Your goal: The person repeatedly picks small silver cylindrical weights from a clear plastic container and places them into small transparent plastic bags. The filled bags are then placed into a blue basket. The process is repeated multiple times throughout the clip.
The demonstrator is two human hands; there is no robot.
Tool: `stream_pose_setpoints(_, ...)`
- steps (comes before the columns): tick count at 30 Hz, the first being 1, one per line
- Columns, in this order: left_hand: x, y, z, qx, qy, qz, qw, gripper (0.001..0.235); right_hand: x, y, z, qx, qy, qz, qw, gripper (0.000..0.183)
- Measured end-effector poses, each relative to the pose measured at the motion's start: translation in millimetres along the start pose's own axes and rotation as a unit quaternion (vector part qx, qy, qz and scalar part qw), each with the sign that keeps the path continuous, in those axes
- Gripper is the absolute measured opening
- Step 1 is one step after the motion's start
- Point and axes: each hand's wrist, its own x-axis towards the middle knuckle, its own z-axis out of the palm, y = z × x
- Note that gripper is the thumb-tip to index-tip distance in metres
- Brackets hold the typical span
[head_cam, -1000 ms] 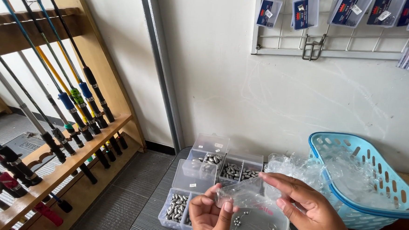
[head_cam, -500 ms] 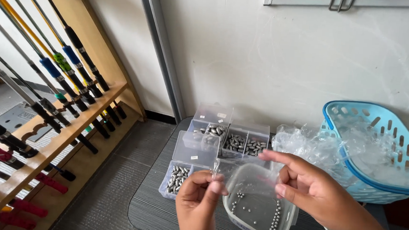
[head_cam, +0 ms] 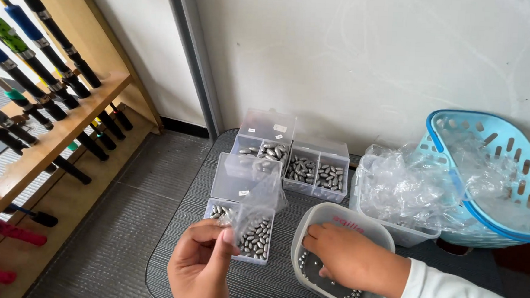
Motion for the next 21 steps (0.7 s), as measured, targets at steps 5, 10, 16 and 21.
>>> stream_pose_setpoints(5, 10, -16, -8, -0.054, -0.012, -0.009, 0.998, 0.021, 14, 20, 15, 0.064, 0.010, -0.039, 0.997, 0.033)
stream_pose_setpoints(10, 5, -22, -7, -0.058, -0.025, 0.010, 0.998, 0.015, 19, 22, 33, 0.067, 0.020, -0.050, 0.996, 0.015)
stream_pose_setpoints(16, 3, 0, -1, 0.048, -0.087, 0.079, 0.992, 0.012, 14, 4, 19, 0.037, -0.032, 0.001, 0.999, 0.016)
stream_pose_setpoints(21, 1, 25, 8, 0.195, -0.067, 0.149, 0.967, 0.036, -9, -21, -25, 0.053, -0.014, 0.061, 0.997, 0.016)
